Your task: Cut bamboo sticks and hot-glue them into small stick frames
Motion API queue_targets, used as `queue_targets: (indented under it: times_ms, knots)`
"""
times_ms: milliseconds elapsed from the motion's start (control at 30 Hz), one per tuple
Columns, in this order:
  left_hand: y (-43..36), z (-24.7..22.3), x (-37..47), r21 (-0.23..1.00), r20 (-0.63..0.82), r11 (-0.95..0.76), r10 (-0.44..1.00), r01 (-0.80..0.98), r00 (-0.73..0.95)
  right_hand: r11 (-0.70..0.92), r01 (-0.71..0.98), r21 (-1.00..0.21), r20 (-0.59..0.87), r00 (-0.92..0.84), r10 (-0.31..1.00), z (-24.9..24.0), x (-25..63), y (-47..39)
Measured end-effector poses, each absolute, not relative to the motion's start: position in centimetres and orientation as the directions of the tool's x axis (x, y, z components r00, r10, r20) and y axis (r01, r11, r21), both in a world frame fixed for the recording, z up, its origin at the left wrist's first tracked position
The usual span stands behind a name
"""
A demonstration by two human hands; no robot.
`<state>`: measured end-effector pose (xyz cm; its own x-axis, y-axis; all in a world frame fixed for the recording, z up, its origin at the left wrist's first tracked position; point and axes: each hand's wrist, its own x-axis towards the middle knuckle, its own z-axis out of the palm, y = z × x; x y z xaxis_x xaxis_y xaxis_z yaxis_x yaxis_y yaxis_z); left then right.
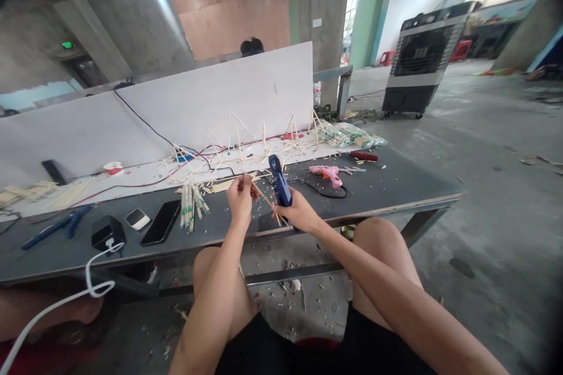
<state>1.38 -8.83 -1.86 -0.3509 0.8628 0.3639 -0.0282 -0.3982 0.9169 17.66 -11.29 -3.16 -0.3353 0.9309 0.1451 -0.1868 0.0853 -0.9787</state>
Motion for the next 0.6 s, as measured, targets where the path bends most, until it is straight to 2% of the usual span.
queue_targets:
  times_ms: [100,233,333,467,600]
  knots:
    - [-9.6,-2.2,2.3,0.932,0.353,-0.360,0.892,0.026,-0.281,0.131,-0.280,-0.951,0.197,-0.219,0.956,-3.0,17.8,-10.7]
    - [-11.8,-2.8,4.7,0.955,0.251,-0.241,0.967,0.171,-0.040,0.248,-0.322,-0.914,0.269,-0.023,0.963,-2.5,18.9,-9.9]
    - [-13.4,-3.1,6.4,0.977,0.169,-0.181,0.979,0.115,0.112,0.293,-0.300,-0.908,0.283,0.078,0.956,-2.4,19.6,-9.7]
    - [-13.9,-3.2,7.0,0.984,0.179,-0.179,0.983,0.012,0.035,0.267,-0.194,-0.944,0.262,0.053,0.964,-2.9,19.2,-10.2]
    - [-13.3,-3.1,6.3,0.976,0.218,-0.218,0.973,0.011,-0.068,0.277,-0.135,-0.951,0.283,-0.025,0.959,-3.2,18.2,-10.7]
